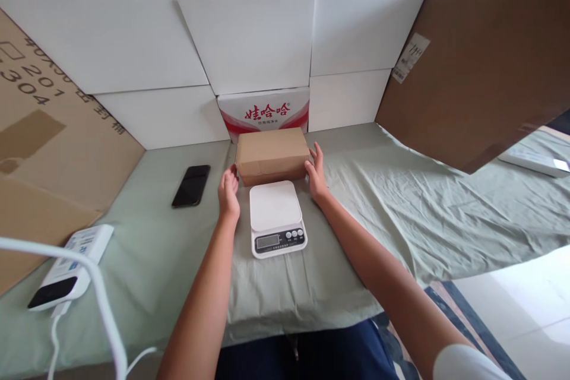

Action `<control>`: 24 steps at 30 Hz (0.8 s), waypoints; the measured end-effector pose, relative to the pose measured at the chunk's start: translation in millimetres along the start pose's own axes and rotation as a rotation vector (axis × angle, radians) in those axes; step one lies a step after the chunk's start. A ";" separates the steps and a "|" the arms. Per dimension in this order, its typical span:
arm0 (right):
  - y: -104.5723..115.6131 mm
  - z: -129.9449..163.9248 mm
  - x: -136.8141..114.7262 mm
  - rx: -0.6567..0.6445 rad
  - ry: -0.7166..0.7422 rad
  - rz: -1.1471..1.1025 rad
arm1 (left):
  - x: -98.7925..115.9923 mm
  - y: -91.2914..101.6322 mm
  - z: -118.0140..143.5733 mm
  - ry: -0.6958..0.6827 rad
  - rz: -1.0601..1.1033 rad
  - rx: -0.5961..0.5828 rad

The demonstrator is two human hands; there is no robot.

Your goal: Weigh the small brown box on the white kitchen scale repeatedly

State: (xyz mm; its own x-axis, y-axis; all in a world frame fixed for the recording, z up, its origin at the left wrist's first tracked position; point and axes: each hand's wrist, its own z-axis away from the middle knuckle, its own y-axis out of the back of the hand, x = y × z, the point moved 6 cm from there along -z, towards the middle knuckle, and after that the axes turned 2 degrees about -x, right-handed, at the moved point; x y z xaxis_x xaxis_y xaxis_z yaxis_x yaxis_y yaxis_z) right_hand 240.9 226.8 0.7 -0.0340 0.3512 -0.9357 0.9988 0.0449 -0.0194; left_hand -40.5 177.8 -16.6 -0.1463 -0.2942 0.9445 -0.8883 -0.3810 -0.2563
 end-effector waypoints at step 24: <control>-3.2 -1.4 -5.5 -0.017 -0.004 0.000 | -9.2 -2.6 -4.3 0.074 0.001 -0.012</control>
State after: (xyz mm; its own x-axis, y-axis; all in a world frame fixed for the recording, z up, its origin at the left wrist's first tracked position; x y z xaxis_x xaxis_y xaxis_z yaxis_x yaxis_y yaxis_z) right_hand 237.9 226.0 6.4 -0.0339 0.3478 -0.9370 0.9980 0.0612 -0.0134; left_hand -38.7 185.2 -23.7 -0.1783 -0.2284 0.9571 -0.8932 -0.3704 -0.2548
